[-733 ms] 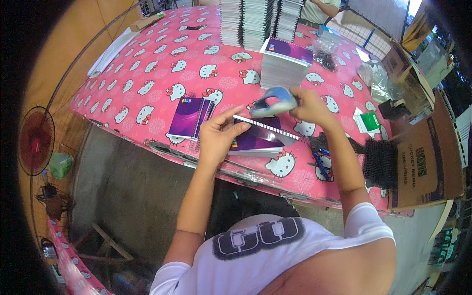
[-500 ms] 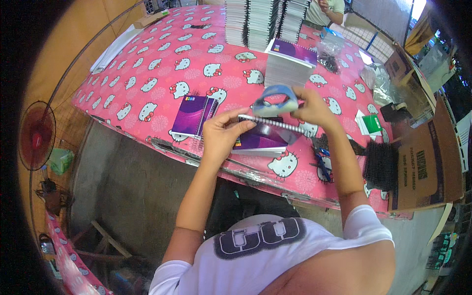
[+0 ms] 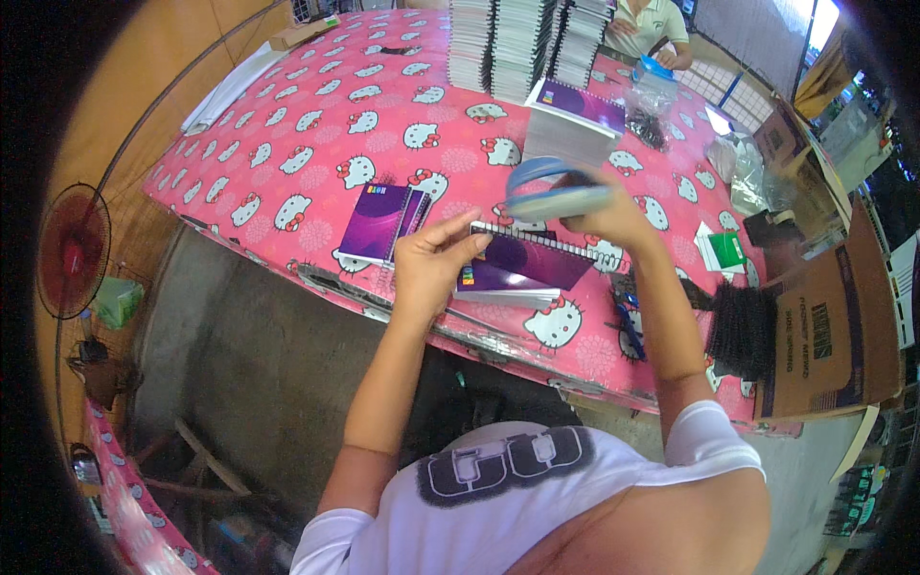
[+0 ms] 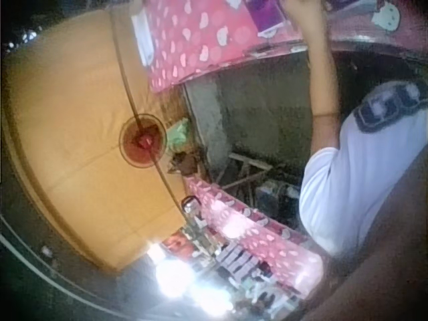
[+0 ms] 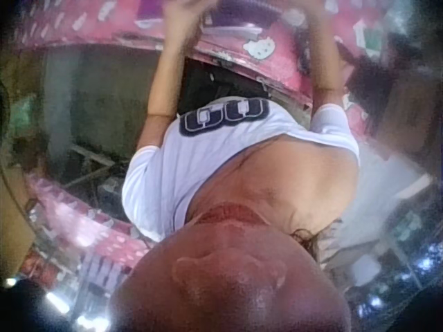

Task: The person threads wire coils into the punched holes of several small purple notebooks, cuts the excess wire with blue-handled shears, and stacks the completed notebooks on a table.

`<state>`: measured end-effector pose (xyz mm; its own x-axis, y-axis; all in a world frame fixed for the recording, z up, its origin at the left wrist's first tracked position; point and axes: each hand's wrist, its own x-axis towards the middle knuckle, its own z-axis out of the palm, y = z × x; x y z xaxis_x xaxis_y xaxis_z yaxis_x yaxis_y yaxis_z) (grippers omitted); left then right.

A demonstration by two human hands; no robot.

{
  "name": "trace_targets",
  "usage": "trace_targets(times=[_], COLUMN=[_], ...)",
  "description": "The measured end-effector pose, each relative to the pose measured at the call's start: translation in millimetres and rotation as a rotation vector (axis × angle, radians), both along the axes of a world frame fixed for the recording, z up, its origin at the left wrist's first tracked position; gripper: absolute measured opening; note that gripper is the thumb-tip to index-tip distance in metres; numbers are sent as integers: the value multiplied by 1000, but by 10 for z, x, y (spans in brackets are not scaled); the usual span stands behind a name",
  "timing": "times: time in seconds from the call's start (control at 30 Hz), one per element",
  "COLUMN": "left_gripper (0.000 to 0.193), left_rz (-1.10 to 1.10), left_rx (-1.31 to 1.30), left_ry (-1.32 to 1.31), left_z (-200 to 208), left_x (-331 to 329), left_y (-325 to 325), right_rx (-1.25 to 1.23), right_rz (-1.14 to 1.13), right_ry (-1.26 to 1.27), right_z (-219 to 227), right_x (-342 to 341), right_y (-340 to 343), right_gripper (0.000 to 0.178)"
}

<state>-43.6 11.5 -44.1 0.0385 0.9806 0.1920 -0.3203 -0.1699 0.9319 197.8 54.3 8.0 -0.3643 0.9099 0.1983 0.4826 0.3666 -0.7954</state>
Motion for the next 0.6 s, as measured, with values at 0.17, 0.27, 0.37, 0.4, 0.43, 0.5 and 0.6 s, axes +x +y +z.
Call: trace_targets(times=[0.17, 0.27, 0.37, 0.4, 0.43, 0.5, 0.6], left_gripper=[36, 34, 30, 29, 27, 26, 26], left_rz=[6, 23, -19, -51, -78, -117, -139], left_rx=[32, -33, -9, -15, -22, -8, 16], left_ry=[-17, 11, -41, -74, -104, -118, -73], left_z=[22, -42, -30, -14, -5, 11, -34], left_x=[24, -31, 11, 13, -1, -18, -7], left_y=[-10, -70, -40, -38, -44, -10, 8], right_rx=[-55, -3, -29, -18, -7, 29, 144], right_rz=[56, 18, -122, -280, -433, -598, -670], right_ry=[21, 96, -30, -93, -154, -343, -505], right_z=[-46, -10, -261, -404, -533, -599, -677], right_x=[-3, -110, 179, 334, 450, 622, 830], right_y=[32, -80, 50, 52, 14, -106, -358], right_gripper=[41, 42, 47, 46, 45, 41, 34])
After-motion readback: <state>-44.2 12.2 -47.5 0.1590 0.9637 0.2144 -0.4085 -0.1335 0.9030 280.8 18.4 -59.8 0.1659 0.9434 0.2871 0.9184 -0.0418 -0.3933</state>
